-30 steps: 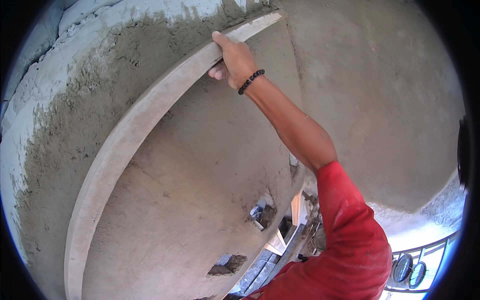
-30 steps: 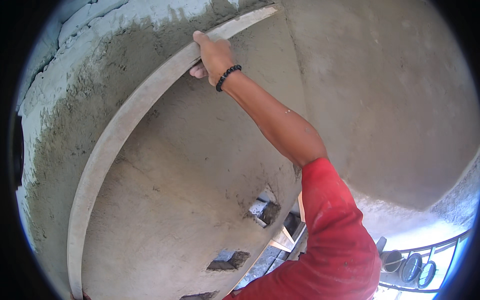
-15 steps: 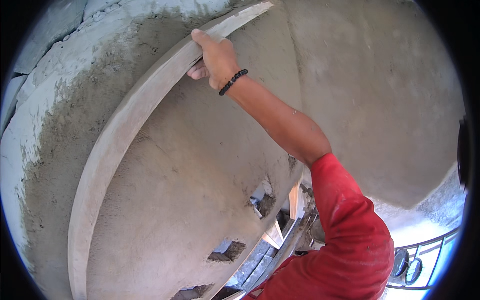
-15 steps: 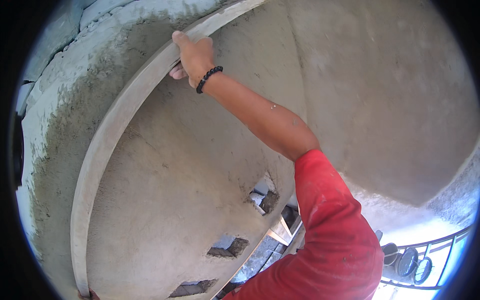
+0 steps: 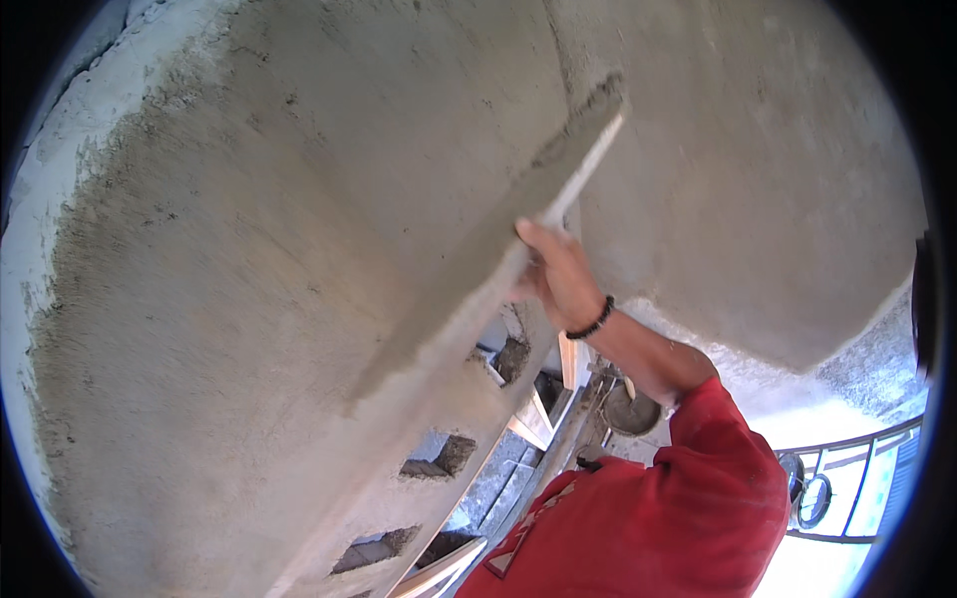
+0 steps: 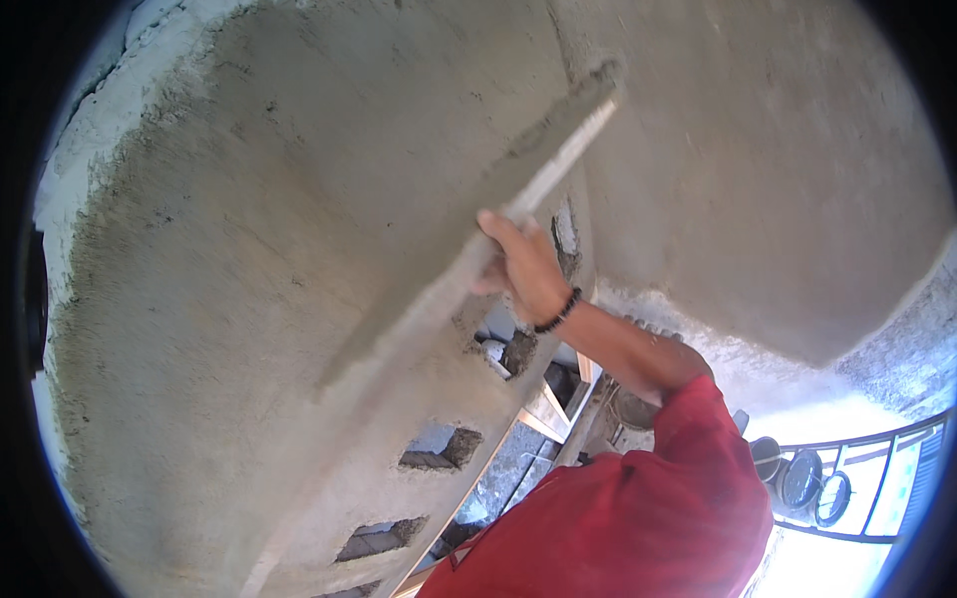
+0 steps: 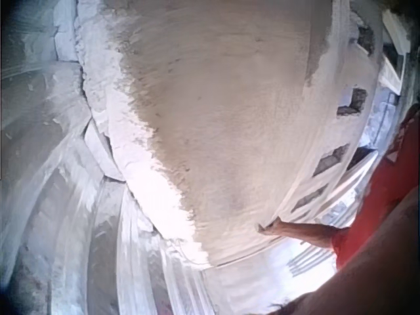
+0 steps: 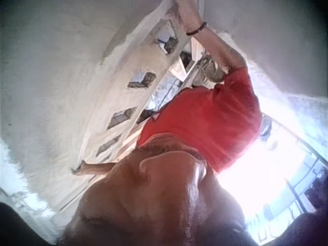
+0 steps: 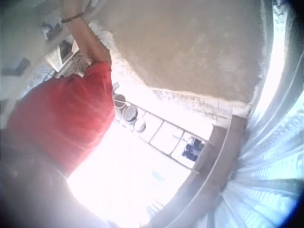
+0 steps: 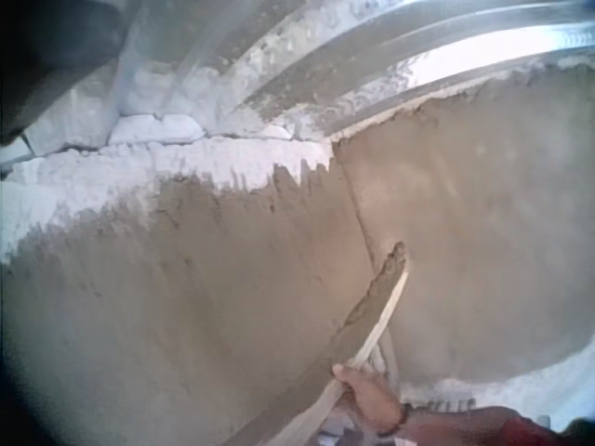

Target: The person applies plaster to a concrete wall using a trowel and then smooths it out using a long wooden board.

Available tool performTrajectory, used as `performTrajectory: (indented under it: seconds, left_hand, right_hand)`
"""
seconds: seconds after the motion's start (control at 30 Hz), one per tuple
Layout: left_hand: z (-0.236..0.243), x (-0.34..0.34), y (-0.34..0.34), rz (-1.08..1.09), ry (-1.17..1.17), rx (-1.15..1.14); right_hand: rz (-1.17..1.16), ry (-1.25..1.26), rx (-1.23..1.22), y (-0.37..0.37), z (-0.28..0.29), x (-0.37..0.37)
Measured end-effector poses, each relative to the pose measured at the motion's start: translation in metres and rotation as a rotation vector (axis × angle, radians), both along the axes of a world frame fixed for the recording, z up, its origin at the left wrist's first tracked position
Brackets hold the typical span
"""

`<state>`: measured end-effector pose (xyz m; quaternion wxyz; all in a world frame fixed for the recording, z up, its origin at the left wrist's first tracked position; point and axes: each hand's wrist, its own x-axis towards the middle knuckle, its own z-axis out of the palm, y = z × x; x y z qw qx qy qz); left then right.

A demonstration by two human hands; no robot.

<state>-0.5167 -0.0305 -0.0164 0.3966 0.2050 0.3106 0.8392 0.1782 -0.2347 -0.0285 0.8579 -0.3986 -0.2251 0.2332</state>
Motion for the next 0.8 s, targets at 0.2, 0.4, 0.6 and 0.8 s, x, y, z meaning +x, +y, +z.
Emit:
performTrajectory:
  seconds: [0.2,0.4,0.6,0.8]
  left_hand:
    - [-0.005,-0.022,-0.012,0.143,0.188,0.008]
    - [0.055,0.084,-0.056,0.089,0.452,0.165]
    - [0.106,0.131,-0.07,0.193,0.823,0.432]
    - [0.123,0.357,-0.113,-0.65,0.533,0.663]
  right_hand:
    - [0.012,0.373,-0.3,-0.055,-0.12,-0.017]
    - [-0.033,0.686,-0.41,-0.09,-0.216,-0.03]
    - [-0.045,0.925,-0.369,-0.115,-0.293,-0.031]
    - [-0.342,1.366,-0.209,-0.129,-0.362,-0.035]
